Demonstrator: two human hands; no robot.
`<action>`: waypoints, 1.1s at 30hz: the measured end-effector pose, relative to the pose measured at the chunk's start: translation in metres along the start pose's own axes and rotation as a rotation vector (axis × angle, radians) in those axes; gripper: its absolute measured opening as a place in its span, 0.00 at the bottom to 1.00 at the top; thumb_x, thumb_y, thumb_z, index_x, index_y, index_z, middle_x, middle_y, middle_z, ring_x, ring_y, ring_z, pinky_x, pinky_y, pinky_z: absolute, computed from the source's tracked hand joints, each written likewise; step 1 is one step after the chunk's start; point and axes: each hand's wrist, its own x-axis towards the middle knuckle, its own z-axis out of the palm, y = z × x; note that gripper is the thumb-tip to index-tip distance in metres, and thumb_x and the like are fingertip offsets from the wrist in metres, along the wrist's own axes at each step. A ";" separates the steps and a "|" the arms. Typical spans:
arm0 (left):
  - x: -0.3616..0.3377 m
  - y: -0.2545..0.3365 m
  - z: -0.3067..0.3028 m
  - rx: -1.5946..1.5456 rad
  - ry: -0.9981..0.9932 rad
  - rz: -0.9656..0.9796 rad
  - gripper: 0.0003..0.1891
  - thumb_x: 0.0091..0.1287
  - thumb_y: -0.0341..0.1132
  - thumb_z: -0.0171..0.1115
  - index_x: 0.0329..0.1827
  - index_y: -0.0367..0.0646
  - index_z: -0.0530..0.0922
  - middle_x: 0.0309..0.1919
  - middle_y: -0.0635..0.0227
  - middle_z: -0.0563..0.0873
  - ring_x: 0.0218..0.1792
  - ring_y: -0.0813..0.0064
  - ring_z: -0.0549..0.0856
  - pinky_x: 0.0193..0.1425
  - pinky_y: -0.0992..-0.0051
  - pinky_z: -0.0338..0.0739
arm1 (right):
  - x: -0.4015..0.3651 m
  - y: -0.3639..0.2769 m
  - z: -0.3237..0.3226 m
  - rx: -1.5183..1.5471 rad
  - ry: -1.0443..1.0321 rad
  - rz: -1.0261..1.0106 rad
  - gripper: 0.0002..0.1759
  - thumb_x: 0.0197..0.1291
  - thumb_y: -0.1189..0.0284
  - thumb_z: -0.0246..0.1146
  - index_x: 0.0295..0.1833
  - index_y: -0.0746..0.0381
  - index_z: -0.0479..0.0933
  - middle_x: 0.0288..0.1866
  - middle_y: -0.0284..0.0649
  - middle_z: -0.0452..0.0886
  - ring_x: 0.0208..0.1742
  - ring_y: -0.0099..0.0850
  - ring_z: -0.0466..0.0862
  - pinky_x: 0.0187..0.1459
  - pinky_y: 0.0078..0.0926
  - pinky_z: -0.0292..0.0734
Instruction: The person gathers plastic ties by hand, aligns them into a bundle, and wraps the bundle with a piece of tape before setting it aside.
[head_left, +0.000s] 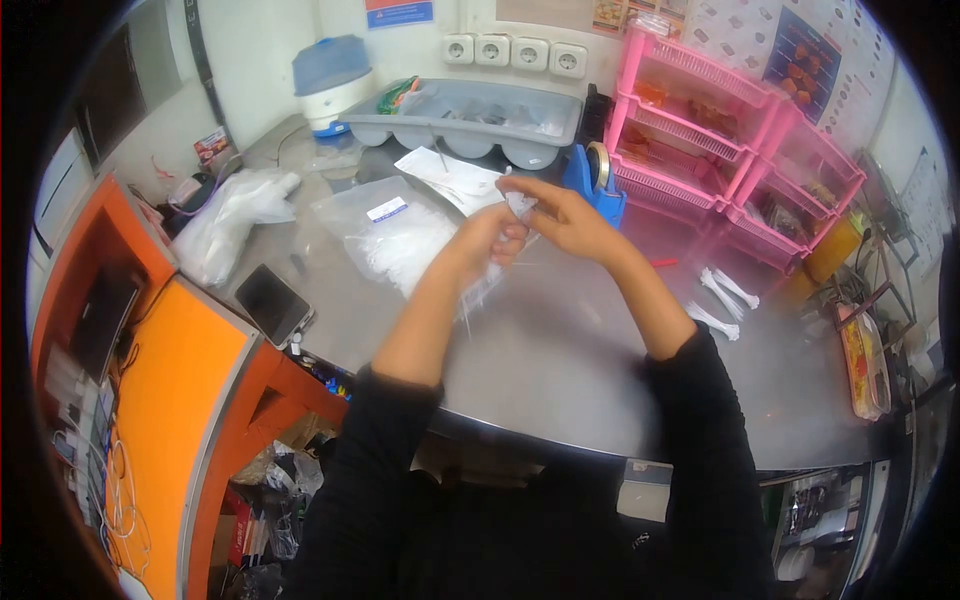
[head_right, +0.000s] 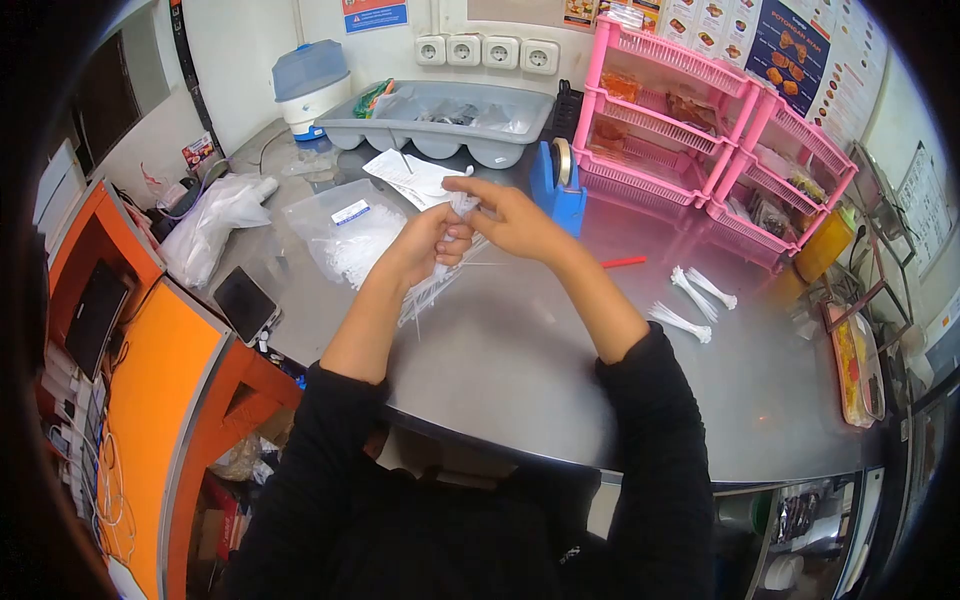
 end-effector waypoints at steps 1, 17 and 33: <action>-0.002 0.002 0.001 -0.007 -0.016 -0.004 0.06 0.57 0.35 0.41 0.22 0.48 0.60 0.17 0.79 0.60 0.15 0.87 0.56 0.17 0.84 0.50 | 0.001 -0.002 -0.001 0.009 0.005 0.039 0.22 0.55 0.78 0.52 0.57 0.62 0.69 0.47 0.47 0.77 0.47 0.31 0.76 0.49 0.27 0.69; -0.003 -0.002 0.010 0.173 0.108 0.214 0.13 0.55 0.32 0.42 0.44 0.44 0.65 0.20 0.78 0.61 0.17 0.88 0.57 0.18 0.85 0.50 | 0.004 -0.012 -0.003 -0.213 0.172 0.106 0.18 0.48 0.75 0.62 0.47 0.67 0.75 0.37 0.46 0.81 0.36 0.29 0.81 0.40 0.24 0.75; -0.008 0.006 0.005 0.036 -0.040 0.053 0.03 0.54 0.33 0.43 0.24 0.50 0.61 0.20 0.77 0.63 0.16 0.86 0.58 0.17 0.84 0.50 | 0.004 -0.015 0.005 -0.304 0.044 -0.105 0.14 0.60 0.73 0.49 0.48 0.68 0.72 0.42 0.49 0.77 0.44 0.40 0.76 0.45 0.29 0.69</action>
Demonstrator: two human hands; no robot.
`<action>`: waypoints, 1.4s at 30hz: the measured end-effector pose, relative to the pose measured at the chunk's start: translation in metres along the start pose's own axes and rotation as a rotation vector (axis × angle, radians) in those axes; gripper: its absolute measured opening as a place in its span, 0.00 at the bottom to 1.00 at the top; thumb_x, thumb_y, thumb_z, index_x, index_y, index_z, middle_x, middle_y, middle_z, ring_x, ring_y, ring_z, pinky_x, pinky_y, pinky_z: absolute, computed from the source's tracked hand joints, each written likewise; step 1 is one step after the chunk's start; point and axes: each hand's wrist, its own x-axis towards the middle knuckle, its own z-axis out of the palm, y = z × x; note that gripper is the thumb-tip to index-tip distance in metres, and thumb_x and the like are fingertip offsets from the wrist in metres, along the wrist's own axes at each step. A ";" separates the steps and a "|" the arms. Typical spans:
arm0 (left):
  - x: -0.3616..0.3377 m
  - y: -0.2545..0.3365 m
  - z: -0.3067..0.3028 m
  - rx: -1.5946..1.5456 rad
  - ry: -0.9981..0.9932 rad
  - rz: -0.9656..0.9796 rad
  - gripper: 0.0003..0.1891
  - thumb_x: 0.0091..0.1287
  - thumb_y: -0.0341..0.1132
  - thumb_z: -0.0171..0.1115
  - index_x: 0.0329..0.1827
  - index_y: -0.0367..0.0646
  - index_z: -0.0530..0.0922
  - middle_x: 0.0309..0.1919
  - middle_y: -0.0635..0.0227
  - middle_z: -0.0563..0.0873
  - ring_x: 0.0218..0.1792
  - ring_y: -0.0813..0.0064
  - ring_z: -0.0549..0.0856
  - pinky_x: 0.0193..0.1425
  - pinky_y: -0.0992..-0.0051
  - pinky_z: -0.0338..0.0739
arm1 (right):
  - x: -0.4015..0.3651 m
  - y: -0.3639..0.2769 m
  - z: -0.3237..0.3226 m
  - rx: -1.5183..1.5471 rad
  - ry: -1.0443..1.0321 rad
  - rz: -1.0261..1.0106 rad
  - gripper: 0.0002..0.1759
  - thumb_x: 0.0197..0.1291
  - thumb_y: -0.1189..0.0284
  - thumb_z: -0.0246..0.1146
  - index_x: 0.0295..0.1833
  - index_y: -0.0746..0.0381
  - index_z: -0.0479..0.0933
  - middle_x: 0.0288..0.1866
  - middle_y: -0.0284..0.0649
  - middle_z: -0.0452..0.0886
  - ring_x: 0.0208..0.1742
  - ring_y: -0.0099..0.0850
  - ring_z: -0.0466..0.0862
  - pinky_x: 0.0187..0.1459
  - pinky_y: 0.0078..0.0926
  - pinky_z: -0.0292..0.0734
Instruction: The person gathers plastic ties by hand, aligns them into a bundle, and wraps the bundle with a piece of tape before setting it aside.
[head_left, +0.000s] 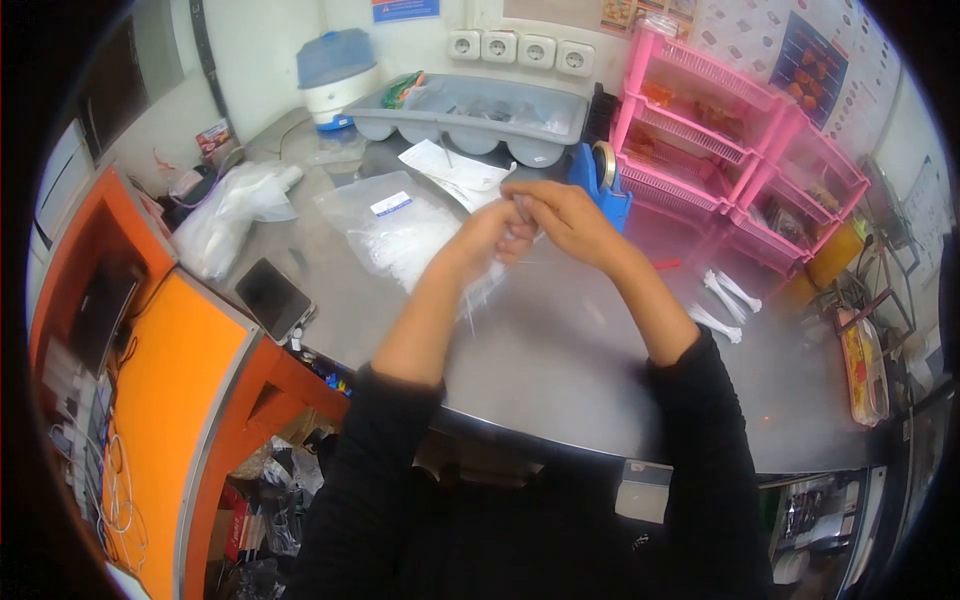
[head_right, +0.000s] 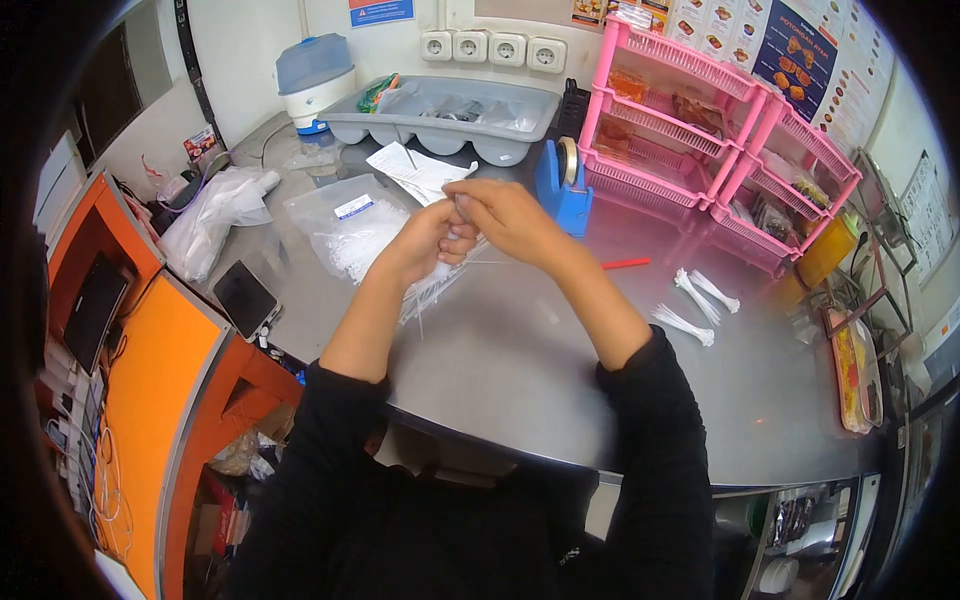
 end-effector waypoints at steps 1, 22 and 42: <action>0.000 0.000 -0.001 -0.073 -0.061 -0.046 0.03 0.54 0.33 0.43 0.24 0.51 0.61 0.20 0.77 0.63 0.16 0.86 0.58 0.17 0.84 0.50 | 0.001 -0.001 -0.003 -0.072 0.006 -0.026 0.13 0.60 0.72 0.50 0.45 0.67 0.73 0.39 0.49 0.76 0.41 0.41 0.76 0.42 0.30 0.69; -0.002 0.000 0.004 -0.111 -0.357 -0.282 0.14 0.69 0.48 0.40 0.38 0.48 0.65 0.21 0.80 0.62 0.17 0.87 0.59 0.20 0.87 0.51 | -0.004 0.001 -0.022 -0.302 0.193 -0.008 0.15 0.57 0.63 0.57 0.26 0.62 0.75 0.21 0.44 0.75 0.23 0.43 0.75 0.25 0.34 0.68; 0.012 -0.022 0.016 0.535 0.155 0.298 0.15 0.70 0.46 0.42 0.31 0.45 0.66 0.19 0.79 0.63 0.19 0.88 0.60 0.21 0.85 0.54 | -0.007 0.082 -0.069 0.252 0.618 0.340 0.18 0.61 0.61 0.52 0.32 0.65 0.76 0.24 0.42 0.77 0.26 0.29 0.77 0.30 0.26 0.70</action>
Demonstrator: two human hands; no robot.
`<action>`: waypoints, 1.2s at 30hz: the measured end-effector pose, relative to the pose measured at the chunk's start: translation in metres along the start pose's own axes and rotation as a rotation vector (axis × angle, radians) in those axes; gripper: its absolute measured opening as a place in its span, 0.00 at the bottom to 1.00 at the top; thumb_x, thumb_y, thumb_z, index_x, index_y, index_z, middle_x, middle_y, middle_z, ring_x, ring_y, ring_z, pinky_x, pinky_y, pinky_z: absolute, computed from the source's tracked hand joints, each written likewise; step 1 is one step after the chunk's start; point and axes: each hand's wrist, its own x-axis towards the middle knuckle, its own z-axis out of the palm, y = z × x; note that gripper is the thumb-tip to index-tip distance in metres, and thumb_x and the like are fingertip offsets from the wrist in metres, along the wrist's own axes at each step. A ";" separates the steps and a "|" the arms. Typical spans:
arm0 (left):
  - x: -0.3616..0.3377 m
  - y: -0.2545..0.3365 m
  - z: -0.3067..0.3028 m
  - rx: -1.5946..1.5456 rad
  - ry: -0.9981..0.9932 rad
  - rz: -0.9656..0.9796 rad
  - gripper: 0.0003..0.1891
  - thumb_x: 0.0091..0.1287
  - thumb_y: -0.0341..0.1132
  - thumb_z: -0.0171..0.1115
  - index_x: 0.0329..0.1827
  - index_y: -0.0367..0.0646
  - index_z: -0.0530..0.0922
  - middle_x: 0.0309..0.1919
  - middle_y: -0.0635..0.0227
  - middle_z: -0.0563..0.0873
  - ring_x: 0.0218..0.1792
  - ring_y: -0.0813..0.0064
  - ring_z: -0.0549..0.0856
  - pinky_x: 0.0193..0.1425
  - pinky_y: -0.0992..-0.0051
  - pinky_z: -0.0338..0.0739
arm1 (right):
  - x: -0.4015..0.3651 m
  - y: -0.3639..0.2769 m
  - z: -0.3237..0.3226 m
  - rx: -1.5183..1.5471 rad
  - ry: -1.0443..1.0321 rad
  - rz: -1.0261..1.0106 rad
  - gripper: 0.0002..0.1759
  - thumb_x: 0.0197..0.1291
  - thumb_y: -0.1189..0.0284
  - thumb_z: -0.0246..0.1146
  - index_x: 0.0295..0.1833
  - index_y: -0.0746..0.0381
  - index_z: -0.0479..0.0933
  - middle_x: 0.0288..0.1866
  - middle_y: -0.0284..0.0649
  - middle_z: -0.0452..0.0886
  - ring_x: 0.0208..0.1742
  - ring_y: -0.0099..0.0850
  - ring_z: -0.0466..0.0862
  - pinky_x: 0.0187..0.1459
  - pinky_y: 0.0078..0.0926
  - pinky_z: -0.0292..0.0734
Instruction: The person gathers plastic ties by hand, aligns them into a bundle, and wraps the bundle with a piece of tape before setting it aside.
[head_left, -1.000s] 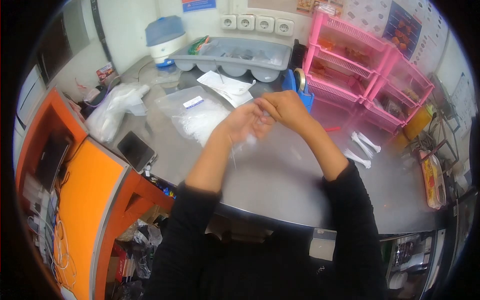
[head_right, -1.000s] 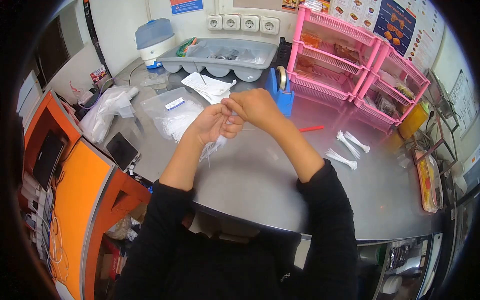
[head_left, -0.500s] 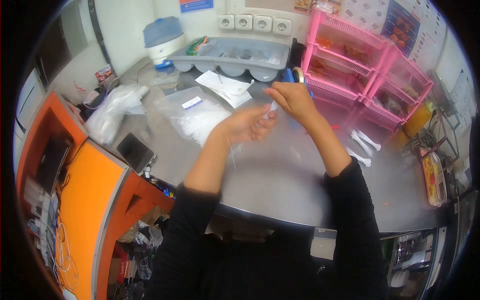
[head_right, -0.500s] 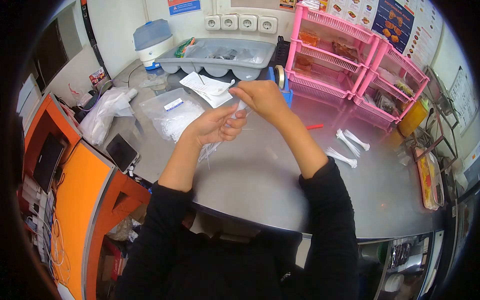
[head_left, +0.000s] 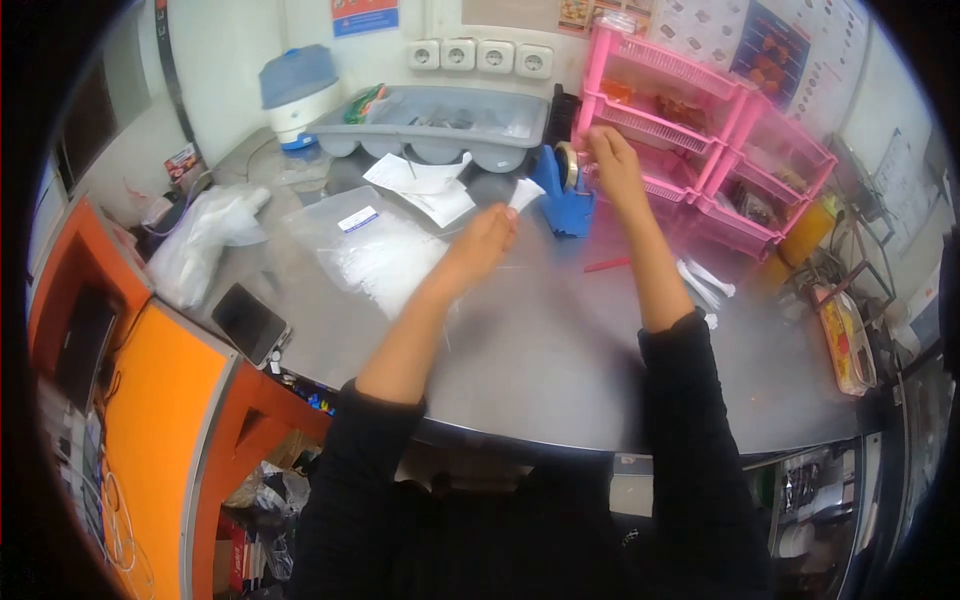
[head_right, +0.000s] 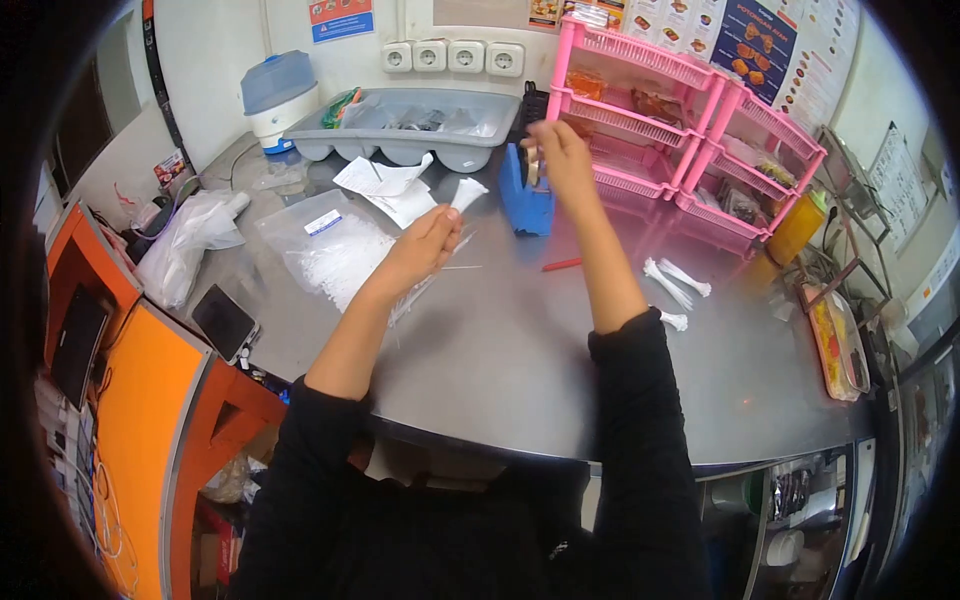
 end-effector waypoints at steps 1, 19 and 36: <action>0.003 -0.005 -0.001 0.071 0.042 0.071 0.15 0.70 0.45 0.41 0.30 0.45 0.66 0.19 0.78 0.64 0.20 0.87 0.61 0.23 0.84 0.56 | 0.012 0.036 -0.022 -0.212 0.018 -0.017 0.20 0.60 0.58 0.51 0.35 0.65 0.77 0.26 0.39 0.79 0.28 0.28 0.78 0.31 0.25 0.72; 0.015 -0.030 -0.009 0.353 0.224 0.322 0.18 0.70 0.43 0.42 0.27 0.39 0.67 0.16 0.74 0.66 0.20 0.82 0.64 0.26 0.79 0.60 | 0.005 0.030 -0.015 0.093 0.034 0.882 0.19 0.51 0.66 0.61 0.47 0.63 0.71 0.52 0.46 0.68 0.50 0.49 0.73 0.49 0.54 0.72; 0.017 -0.032 -0.005 0.176 0.160 0.207 0.15 0.70 0.43 0.42 0.30 0.42 0.68 0.17 0.78 0.64 0.18 0.87 0.61 0.21 0.84 0.56 | -0.059 0.052 0.011 0.190 0.343 0.717 0.11 0.46 0.72 0.59 0.30 0.70 0.74 0.29 0.42 0.77 0.32 0.32 0.79 0.37 0.27 0.80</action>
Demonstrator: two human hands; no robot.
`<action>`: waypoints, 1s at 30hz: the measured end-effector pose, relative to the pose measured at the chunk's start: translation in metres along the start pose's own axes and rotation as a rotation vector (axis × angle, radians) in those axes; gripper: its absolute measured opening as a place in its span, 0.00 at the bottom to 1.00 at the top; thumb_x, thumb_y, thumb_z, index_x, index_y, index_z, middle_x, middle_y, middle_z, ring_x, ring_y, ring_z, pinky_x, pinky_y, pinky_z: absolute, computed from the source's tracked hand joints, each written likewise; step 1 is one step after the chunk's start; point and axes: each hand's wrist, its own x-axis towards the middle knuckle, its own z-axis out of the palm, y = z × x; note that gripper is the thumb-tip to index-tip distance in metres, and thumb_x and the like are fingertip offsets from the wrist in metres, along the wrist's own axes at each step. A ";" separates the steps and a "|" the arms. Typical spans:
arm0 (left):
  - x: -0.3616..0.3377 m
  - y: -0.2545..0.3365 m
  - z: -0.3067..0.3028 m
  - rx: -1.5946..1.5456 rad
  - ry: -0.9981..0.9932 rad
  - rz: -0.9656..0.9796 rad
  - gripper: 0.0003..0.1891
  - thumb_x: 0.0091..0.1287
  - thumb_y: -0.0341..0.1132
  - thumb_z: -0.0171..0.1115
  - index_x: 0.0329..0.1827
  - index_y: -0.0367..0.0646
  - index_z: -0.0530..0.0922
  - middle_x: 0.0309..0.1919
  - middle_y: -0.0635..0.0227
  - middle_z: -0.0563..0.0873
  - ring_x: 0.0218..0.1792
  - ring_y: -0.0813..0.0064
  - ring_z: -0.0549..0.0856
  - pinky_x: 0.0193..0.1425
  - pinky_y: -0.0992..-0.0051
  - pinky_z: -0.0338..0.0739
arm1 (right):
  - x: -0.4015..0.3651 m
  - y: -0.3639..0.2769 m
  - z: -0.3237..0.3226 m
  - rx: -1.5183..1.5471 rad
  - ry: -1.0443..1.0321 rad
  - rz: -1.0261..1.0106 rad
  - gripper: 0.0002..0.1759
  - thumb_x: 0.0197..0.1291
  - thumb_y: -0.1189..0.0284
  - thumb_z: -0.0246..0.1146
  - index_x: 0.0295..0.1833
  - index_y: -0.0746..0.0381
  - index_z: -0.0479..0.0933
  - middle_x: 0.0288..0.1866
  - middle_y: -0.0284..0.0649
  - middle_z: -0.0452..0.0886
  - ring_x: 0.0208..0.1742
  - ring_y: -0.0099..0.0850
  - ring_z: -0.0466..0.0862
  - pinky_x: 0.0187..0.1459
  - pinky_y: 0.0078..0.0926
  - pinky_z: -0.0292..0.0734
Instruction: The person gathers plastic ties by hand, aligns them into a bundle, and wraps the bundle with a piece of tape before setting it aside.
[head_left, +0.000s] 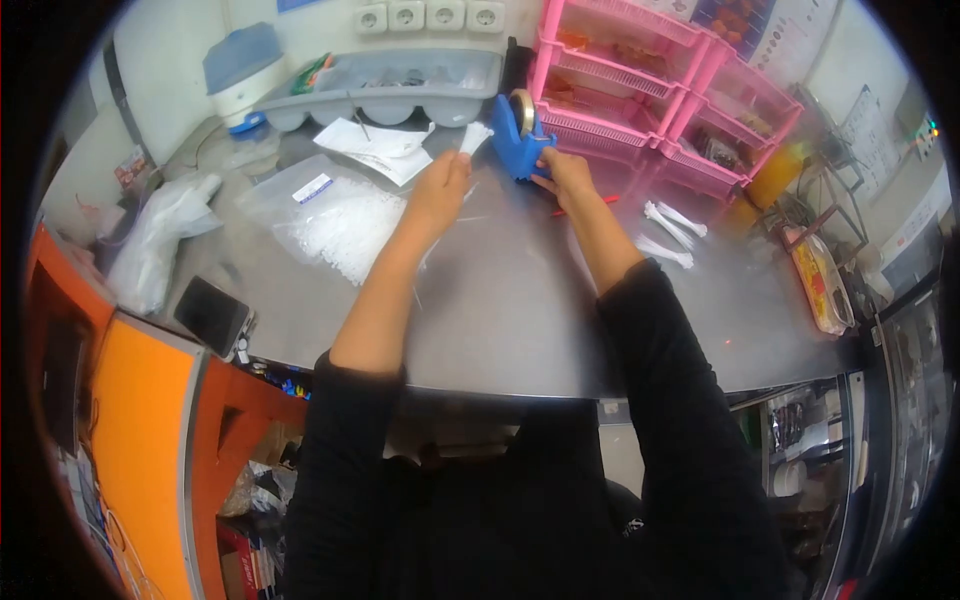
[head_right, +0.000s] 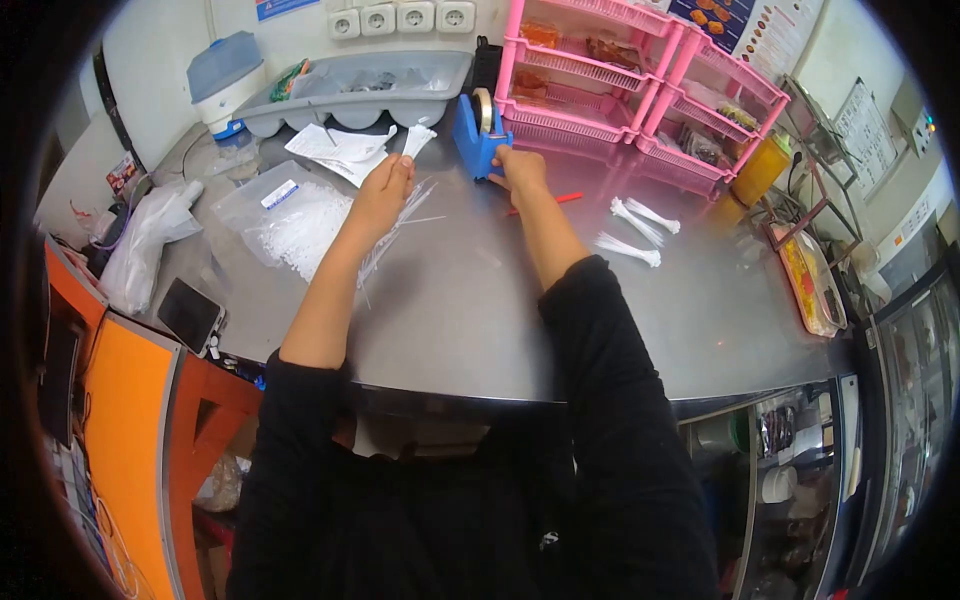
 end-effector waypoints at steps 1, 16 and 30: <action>-0.001 0.001 0.000 -0.003 -0.003 -0.018 0.16 0.70 0.44 0.42 0.29 0.43 0.68 0.17 0.79 0.64 0.18 0.87 0.61 0.20 0.84 0.56 | 0.002 0.004 -0.004 -0.209 -0.010 -0.037 0.11 0.45 0.70 0.60 0.29 0.69 0.75 0.27 0.42 0.77 0.31 0.32 0.79 0.37 0.27 0.79; -0.005 0.010 0.005 0.176 -0.003 0.068 0.16 0.70 0.42 0.41 0.30 0.40 0.67 0.18 0.70 0.69 0.21 0.77 0.68 0.27 0.75 0.63 | -0.094 -0.067 -0.013 -0.408 -0.470 -0.683 0.11 0.56 0.67 0.56 0.32 0.64 0.77 0.31 0.35 0.77 0.29 0.23 0.74 0.35 0.23 0.70; -0.017 0.026 0.022 0.451 -0.003 0.162 0.14 0.68 0.38 0.44 0.30 0.36 0.66 0.22 0.48 0.73 0.26 0.48 0.72 0.30 0.59 0.64 | -0.103 -0.037 0.004 -0.399 -0.375 -0.537 0.16 0.55 0.62 0.60 0.26 0.66 0.77 0.16 0.29 0.73 0.20 0.15 0.66 0.22 0.17 0.59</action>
